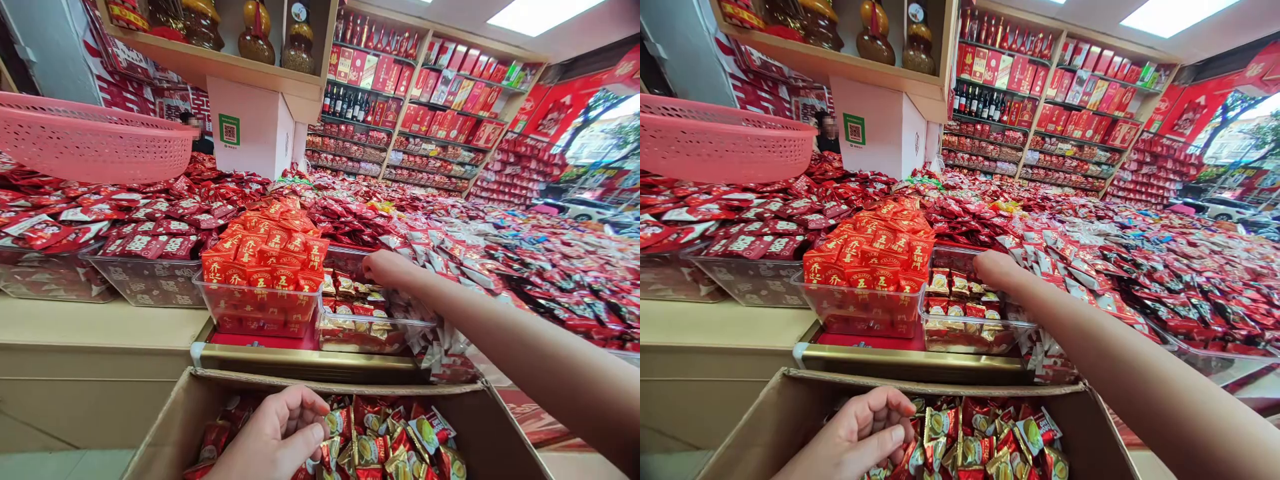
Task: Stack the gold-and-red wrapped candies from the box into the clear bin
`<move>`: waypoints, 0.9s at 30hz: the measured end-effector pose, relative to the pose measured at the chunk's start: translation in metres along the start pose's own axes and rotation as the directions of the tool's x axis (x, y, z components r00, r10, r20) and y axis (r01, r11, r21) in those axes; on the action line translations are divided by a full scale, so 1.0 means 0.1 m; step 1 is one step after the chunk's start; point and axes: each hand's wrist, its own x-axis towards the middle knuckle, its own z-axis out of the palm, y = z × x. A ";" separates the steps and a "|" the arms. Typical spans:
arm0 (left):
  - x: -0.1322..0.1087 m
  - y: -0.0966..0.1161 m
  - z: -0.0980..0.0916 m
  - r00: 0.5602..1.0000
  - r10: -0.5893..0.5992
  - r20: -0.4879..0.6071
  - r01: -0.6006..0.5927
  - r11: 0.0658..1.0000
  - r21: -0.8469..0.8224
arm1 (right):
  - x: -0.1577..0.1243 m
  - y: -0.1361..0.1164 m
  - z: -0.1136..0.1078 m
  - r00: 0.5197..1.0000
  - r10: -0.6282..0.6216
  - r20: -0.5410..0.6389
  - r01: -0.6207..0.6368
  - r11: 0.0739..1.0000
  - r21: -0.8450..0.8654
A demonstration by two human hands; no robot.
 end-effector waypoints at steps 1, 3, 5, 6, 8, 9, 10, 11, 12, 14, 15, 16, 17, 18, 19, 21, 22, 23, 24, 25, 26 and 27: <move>0.00 -0.01 0.00 1.000 0.000 -0.001 0.000 1.000 0.003 | -0.07 -0.02 -0.10 0.998 0.030 -0.054 -0.029 0.999 0.017; 0.01 -0.02 -0.01 1.000 0.000 -0.003 0.000 1.000 0.013 | -0.28 -0.15 -0.29 0.981 0.058 -0.187 -0.034 0.991 0.128; 0.02 -0.02 -0.03 1.000 0.004 0.006 -0.004 0.999 0.037 | -0.58 -0.37 -0.40 0.954 0.002 -0.301 0.097 0.945 0.312; 0.03 -0.02 -0.03 1.000 0.005 0.016 -0.006 0.999 0.052 | -0.74 -0.51 -0.40 0.943 -0.081 -0.322 0.210 0.897 0.390; 0.04 -0.02 -0.05 0.999 0.005 0.038 -0.008 0.997 0.081 | -1.05 -0.82 -0.20 0.904 -0.336 -0.266 0.427 0.755 0.498; 0.04 -0.03 -0.05 0.999 0.001 0.042 -0.005 0.995 0.096 | -1.18 -0.98 -0.02 0.849 -0.484 -0.212 0.518 0.682 0.516; 0.04 -0.04 -0.05 0.999 -0.006 0.035 0.002 0.994 0.110 | -1.29 -1.13 0.22 0.820 -0.554 -0.142 0.537 0.662 0.522; 0.05 -0.05 -0.04 1.000 -0.014 0.021 0.012 0.992 0.123 | -1.36 -1.27 0.49 0.819 -0.570 -0.056 0.511 0.683 0.522; 0.06 -0.07 -0.04 1.000 -0.024 0.005 0.023 0.990 0.137 | -1.42 -1.39 0.78 0.840 -0.541 0.031 0.458 0.739 0.495; 0.07 -0.10 -0.03 0.999 -0.035 -0.020 0.038 0.987 0.158 | -1.47 -1.58 1.33 0.899 -0.425 0.103 0.362 0.856 0.369; 0.07 -0.11 -0.03 0.999 -0.038 -0.020 0.040 0.986 0.164 | -1.49 -1.65 1.55 0.915 -0.392 0.097 0.345 0.884 0.315; 0.08 -0.11 -0.02 0.999 -0.042 -0.012 0.043 0.984 0.172 | -1.51 -1.70 1.74 0.929 -0.363 0.071 0.328 0.898 0.292; 0.09 -0.11 -0.02 0.999 -0.048 -0.008 0.048 0.983 0.177 | -1.52 -1.75 1.87 0.944 -0.325 0.050 0.297 0.909 0.291; 0.09 -0.10 -0.02 0.998 -0.055 -0.008 0.056 0.982 0.178 | -1.54 -1.78 1.96 0.960 -0.276 0.035 0.253 0.917 0.310; 0.10 -0.10 -0.02 0.998 -0.066 -0.008 0.067 0.982 0.178 | -1.55 -1.80 2.00 0.972 -0.234 0.025 0.212 0.917 0.337; 0.11 -0.09 -0.01 0.997 -0.082 -0.015 0.083 0.980 0.183 | -1.56 -1.80 1.98 0.981 -0.193 0.021 0.172 0.914 0.367; 0.12 -0.09 -0.01 0.997 -0.081 -0.019 0.083 0.978 0.189 | -1.56 -1.78 1.93 0.978 -0.206 0.025 0.183 0.913 0.364; 0.12 -0.09 -0.02 0.997 -0.078 -0.016 0.079 0.977 0.198 | -1.56 -1.75 1.86 0.972 -0.232 0.045 0.201 0.912 0.358; 0.12 -0.10 -0.02 0.997 -0.073 -0.011 0.074 0.975 0.209 | -1.55 -1.71 1.78 0.962 -0.256 0.093 0.209 0.913 0.351; 0.13 -0.11 -0.02 0.998 -0.070 -0.008 0.070 0.974 0.216 | -1.53 -1.66 1.71 0.947 -0.271 0.170 0.199 0.915 0.350; 0.13 -0.13 -0.03 0.998 -0.069 -0.006 0.069 0.973 0.221 | -1.52 -1.61 1.63 0.923 -0.279 0.265 0.176 0.918 0.355; 0.13 -0.13 -0.03 0.997 -0.073 -0.002 0.071 0.972 0.225 | -1.51 -1.56 1.57 0.892 -0.288 0.347 0.152 0.917 0.368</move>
